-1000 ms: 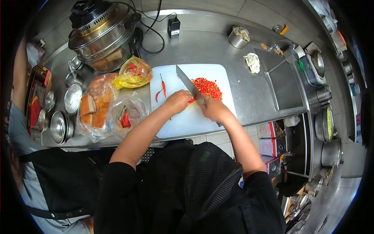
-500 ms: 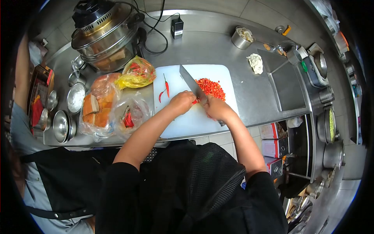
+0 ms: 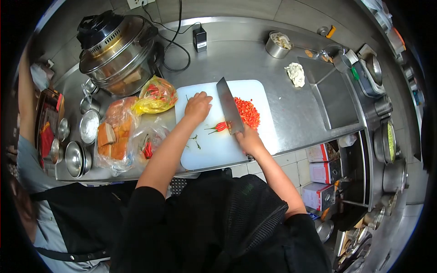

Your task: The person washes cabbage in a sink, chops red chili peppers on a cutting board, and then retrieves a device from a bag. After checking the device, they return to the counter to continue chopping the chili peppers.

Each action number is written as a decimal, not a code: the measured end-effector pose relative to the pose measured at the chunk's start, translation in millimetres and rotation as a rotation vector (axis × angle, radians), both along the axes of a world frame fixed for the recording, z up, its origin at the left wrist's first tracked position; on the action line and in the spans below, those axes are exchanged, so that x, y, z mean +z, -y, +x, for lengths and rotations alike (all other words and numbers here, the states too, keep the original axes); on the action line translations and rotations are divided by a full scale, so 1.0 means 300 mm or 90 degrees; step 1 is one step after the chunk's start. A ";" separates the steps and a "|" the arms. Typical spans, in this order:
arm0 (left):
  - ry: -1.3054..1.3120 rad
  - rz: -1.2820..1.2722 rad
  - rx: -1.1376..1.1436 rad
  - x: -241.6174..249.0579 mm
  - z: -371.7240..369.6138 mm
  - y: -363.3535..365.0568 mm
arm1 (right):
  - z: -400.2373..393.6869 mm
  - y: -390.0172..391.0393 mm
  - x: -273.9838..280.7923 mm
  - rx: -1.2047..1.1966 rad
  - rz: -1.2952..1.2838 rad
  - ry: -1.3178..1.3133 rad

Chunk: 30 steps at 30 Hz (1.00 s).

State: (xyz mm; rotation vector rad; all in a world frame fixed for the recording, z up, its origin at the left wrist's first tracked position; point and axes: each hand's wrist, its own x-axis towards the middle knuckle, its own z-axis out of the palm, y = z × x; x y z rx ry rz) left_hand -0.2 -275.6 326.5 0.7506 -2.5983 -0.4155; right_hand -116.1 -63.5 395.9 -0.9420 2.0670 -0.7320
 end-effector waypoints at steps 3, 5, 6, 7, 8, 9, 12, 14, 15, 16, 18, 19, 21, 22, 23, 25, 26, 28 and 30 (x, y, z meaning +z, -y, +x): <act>0.063 -0.061 0.038 0.040 -0.012 0.051 | -0.004 0.002 -0.019 0.013 -0.024 -0.012; 0.105 -0.187 0.135 0.012 0.011 0.085 | -0.008 -0.003 -0.029 0.025 -0.038 -0.020; 0.109 -0.185 0.136 -0.021 0.041 0.109 | -0.014 0.003 -0.029 0.037 -0.023 -0.028; 0.128 -0.176 0.198 0.024 0.074 0.105 | -0.017 0.008 -0.031 0.049 -0.009 -0.035; 0.147 -0.167 0.260 0.064 0.096 0.095 | -0.022 0.013 -0.059 0.050 -0.007 -0.033; 0.148 -0.165 0.260 0.093 0.110 0.076 | -0.032 0.017 -0.107 0.070 -0.025 -0.081; 0.055 0.020 0.066 0.097 0.136 -0.007 | -0.037 0.026 -0.116 0.096 -0.019 -0.139; 0.055 0.052 -0.056 0.069 0.130 -0.118 | -0.025 0.030 -0.082 0.105 0.001 -0.150; 0.082 0.045 -0.078 0.073 0.117 -0.166 | -0.019 0.031 -0.053 0.106 0.016 -0.128; 0.079 0.043 -0.077 0.068 0.107 -0.186 | -0.013 0.033 -0.036 0.105 0.030 -0.108; 0.123 0.045 -0.099 0.054 0.085 -0.209 | -0.009 0.038 -0.038 0.113 0.033 -0.129; 0.123 0.060 -0.109 0.043 0.077 -0.208 | -0.003 0.042 -0.020 0.123 0.038 -0.146; 0.121 0.068 -0.120 0.022 0.070 -0.206 | 0.004 0.048 0.024 0.133 0.063 -0.143; 0.124 0.075 -0.128 0.025 0.070 -0.204 | 0.007 0.057 0.046 0.147 0.087 -0.135; 0.124 0.074 -0.129 0.027 0.067 -0.201 | 0.004 0.065 0.050 0.146 0.087 -0.136; 0.143 0.073 -0.136 0.034 0.058 -0.201 | -0.008 0.078 0.056 0.176 0.082 -0.131; 0.142 0.075 -0.137 0.038 0.052 -0.199 | -0.020 0.091 0.079 0.175 0.085 -0.131; 0.196 0.057 -0.141 0.039 0.039 -0.196 | -0.041 0.107 0.143 0.215 0.140 -0.063; 0.203 0.064 -0.145 0.038 0.033 -0.196 | -0.009 0.105 0.130 0.215 0.157 -0.075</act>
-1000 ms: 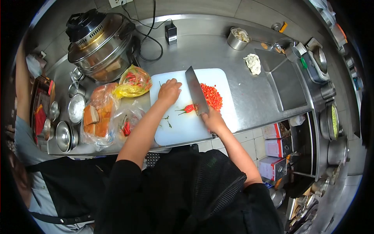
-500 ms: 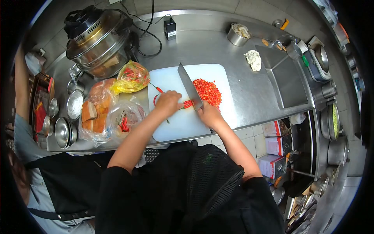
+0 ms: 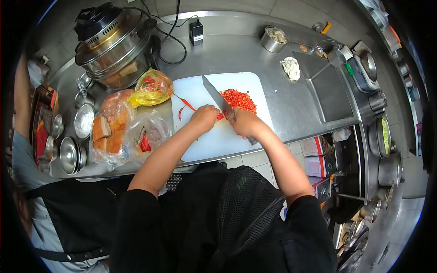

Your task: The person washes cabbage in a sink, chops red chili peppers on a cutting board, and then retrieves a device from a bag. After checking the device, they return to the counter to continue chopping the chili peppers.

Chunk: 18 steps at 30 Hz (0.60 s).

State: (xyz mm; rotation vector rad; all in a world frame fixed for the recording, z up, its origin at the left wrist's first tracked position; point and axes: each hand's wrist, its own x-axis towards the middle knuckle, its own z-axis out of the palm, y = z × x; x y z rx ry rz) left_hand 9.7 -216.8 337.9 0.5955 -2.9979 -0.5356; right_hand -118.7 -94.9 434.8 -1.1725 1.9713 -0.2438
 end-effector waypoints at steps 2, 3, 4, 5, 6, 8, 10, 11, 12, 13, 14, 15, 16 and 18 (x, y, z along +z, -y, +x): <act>0.004 0.002 -0.005 0.014 -0.001 0.006 | 0.024 -0.013 -0.171 -0.020 -0.145 -0.154; 0.018 0.012 -0.006 0.027 -0.001 0.002 | 0.026 -0.016 -0.183 -0.033 -0.160 -0.152; 0.028 0.021 -0.004 0.035 -0.006 0.001 | 0.014 -0.004 -0.146 -0.031 -0.160 -0.157; 0.032 0.025 -0.008 0.017 -0.005 -0.003 | 0.010 0.003 -0.091 -0.029 -0.108 -0.106; 0.030 0.012 -0.025 0.005 -0.011 0.004 | 0.000 0.009 -0.056 -0.030 -0.059 -0.054; 0.023 -0.004 -0.040 0.019 -0.023 0.014 | -0.018 0.009 -0.046 -0.027 -0.051 0.003; 0.012 0.007 -0.042 0.023 -0.021 0.002 | 0.021 -0.017 -0.064 -0.041 -0.057 -0.065; 0.011 0.006 -0.046 0.018 -0.019 0.001 | 0.041 -0.018 -0.140 -0.027 -0.166 -0.152; 0.012 0.011 -0.044 0.018 -0.023 0.007 | -0.003 -0.011 -0.185 -0.026 -0.169 -0.158; 0.016 0.019 -0.041 0.012 -0.022 0.005 | -0.018 0.001 -0.157 -0.033 -0.131 -0.110; 0.024 0.022 -0.047 0.006 -0.011 -0.007 | -0.003 -0.003 -0.110 -0.047 -0.089 -0.053; 0.032 0.009 -0.053 0.011 -0.017 0.001 | -0.011 -0.002 -0.044 -0.026 -0.046 -0.028; 0.037 -0.004 -0.056 0.023 -0.024 0.008 | -0.006 -0.004 -0.036 -0.026 -0.048 -0.029; 0.031 0.005 -0.044 0.032 -0.020 0.001 | 0.025 -0.029 -0.042 -0.033 -0.051 -0.056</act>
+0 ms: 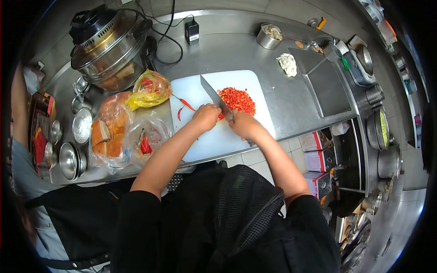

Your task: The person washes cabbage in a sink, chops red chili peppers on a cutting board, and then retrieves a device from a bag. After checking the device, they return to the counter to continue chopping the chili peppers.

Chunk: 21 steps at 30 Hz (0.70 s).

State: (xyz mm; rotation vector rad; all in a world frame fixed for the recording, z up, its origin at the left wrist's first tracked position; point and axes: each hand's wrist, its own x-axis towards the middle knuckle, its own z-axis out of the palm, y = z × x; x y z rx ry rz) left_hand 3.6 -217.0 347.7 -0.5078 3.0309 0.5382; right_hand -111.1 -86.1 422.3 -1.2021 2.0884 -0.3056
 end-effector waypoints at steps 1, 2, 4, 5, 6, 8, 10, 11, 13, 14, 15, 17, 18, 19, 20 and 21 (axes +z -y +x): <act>-0.007 0.008 0.010 -0.001 0.003 -0.003 | 0.023 0.003 -0.036 -0.024 -0.016 -0.009; -0.010 0.008 0.013 -0.007 0.001 0.000 | 0.012 0.008 -0.051 -0.022 -0.016 -0.012; -0.013 0.014 0.016 -0.023 0.001 0.003 | -0.016 0.020 -0.065 -0.015 -0.021 0.000; -0.010 0.013 0.013 -0.024 0.005 0.002 | -0.010 0.020 -0.005 -0.023 -0.012 0.019; 0.000 0.004 0.018 -0.021 -0.001 0.005 | -0.005 0.018 0.038 -0.023 -0.014 0.017; 0.012 0.002 0.027 -0.021 0.001 0.000 | 0.015 0.005 0.076 -0.009 0.030 0.019; 0.003 0.007 0.037 -0.013 0.006 0.000 | 0.023 -0.001 -0.068 -0.024 -0.007 0.000; 0.000 0.006 0.038 -0.004 0.000 0.006 | 0.030 0.006 -0.082 -0.038 -0.048 -0.024; 0.007 0.008 0.047 -0.005 0.011 -0.002 | 0.006 0.014 -0.039 -0.026 -0.031 0.006; 0.009 0.006 0.044 -0.006 0.014 -0.001 | 0.002 0.019 0.015 -0.013 -0.019 0.031; -0.002 0.018 0.051 -0.007 0.015 0.001 | 0.007 0.014 0.062 -0.003 -0.006 0.027; -0.011 0.036 0.063 -0.016 0.028 -0.003 | 0.023 0.011 -0.019 -0.017 -0.012 0.021; -0.019 0.040 0.069 -0.017 0.035 -0.004 | 0.032 0.003 -0.060 -0.036 -0.024 0.016; -0.031 0.043 0.073 -0.017 0.035 -0.001 | 0.044 -0.006 -0.052 -0.067 -0.057 0.038; -0.035 0.041 0.076 -0.025 0.031 0.008 | 0.034 0.004 -0.049 -0.063 -0.059 0.034; -0.067 0.051 0.065 -0.044 0.042 0.005 | 0.036 0.000 -0.058 -0.058 -0.063 0.031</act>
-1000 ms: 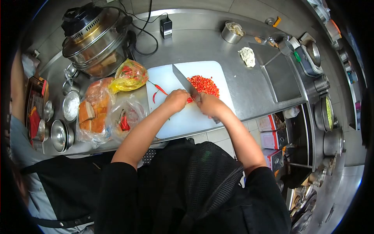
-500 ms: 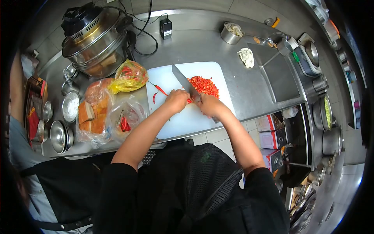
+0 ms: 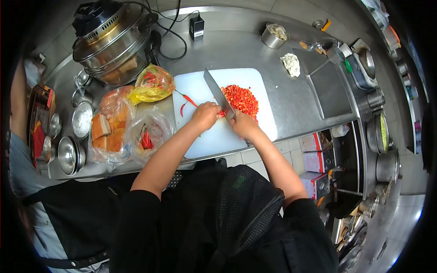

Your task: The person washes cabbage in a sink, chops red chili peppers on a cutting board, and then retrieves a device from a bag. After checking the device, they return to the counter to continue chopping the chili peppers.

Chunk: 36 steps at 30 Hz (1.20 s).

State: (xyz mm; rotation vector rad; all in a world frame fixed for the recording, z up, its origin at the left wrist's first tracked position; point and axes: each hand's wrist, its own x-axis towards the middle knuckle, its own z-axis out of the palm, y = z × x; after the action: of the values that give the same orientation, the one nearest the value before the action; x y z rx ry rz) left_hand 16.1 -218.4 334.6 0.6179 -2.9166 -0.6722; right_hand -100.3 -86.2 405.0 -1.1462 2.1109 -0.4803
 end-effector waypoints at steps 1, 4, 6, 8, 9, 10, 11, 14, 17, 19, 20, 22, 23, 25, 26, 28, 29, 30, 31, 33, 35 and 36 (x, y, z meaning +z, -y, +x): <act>-0.033 0.005 -0.013 -0.008 0.009 -0.002 | 0.003 -0.005 -0.006 0.003 -0.007 -0.005; -0.034 -0.003 -0.022 -0.009 0.016 -0.003 | 0.000 -0.001 0.004 0.007 0.018 -0.011; -0.038 -0.017 -0.034 -0.008 0.008 -0.004 | -0.029 0.009 0.022 0.030 0.027 -0.006; -0.040 -0.031 -0.044 -0.002 -0.002 -0.001 | -0.050 0.024 0.079 0.055 0.036 0.001; -0.041 -0.040 -0.052 0.001 -0.009 -0.004 | -0.056 0.026 0.126 0.065 0.076 0.024; -0.040 -0.048 -0.059 0.000 -0.012 -0.008 | -0.054 0.026 0.149 0.075 0.117 0.049; -0.038 -0.047 -0.058 -0.007 -0.015 -0.006 | -0.044 0.022 0.098 0.076 0.118 0.051; -0.049 -0.023 -0.058 -0.006 -0.025 0.000 | -0.012 0.012 -0.016 0.000 0.041 -0.043; -0.046 -0.023 -0.069 -0.016 -0.018 -0.001 | -0.059 0.032 0.031 0.052 0.066 -0.019; -0.044 -0.031 -0.068 -0.023 -0.023 0.001 | -0.054 0.026 0.084 0.050 0.101 0.027; -0.042 -0.028 -0.065 -0.024 -0.020 -0.001 | -0.027 0.013 0.082 0.032 0.090 0.019; -0.039 -0.045 -0.062 -0.015 -0.019 -0.005 | -0.011 0.010 -0.035 0.021 0.041 -0.046; -0.044 -0.046 -0.060 -0.008 -0.027 0.000 | -0.026 0.021 -0.016 0.022 0.040 -0.051; -0.039 -0.049 -0.055 -0.011 -0.018 -0.008 | -0.045 0.025 0.024 0.045 0.049 0.011; -0.038 -0.052 -0.059 -0.008 -0.020 -0.003 | -0.042 0.026 0.085 0.045 0.079 -0.005; -0.043 -0.046 -0.061 -0.018 -0.018 -0.005 | -0.024 0.013 0.116 0.043 0.080 0.009; -0.040 -0.041 -0.060 -0.027 -0.010 -0.010 | -0.011 0.004 0.112 0.040 0.082 0.025; -0.053 -0.044 -0.055 -0.033 -0.006 -0.013 | -0.006 0.010 0.008 0.007 0.062 0.002; -0.069 -0.051 -0.050 -0.033 -0.010 -0.011 | -0.006 0.007 -0.001 0.006 0.062 0.001; -0.070 -0.049 -0.048 -0.036 -0.006 -0.010 | -0.009 -0.002 -0.016 0.010 0.005 -0.030; -0.068 -0.054 -0.057 -0.041 0.004 -0.013 | -0.010 -0.001 0.002 0.011 0.002 -0.009; -0.062 -0.041 -0.037 -0.039 0.001 -0.017 | -0.022 0.005 0.020 0.017 0.001 0.007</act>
State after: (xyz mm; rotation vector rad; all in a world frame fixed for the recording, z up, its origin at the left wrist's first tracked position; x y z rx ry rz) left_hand 16.3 -213.4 322.8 0.4816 -2.8626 -0.5935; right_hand -106.9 -87.6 411.0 -1.1675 2.0831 -0.4722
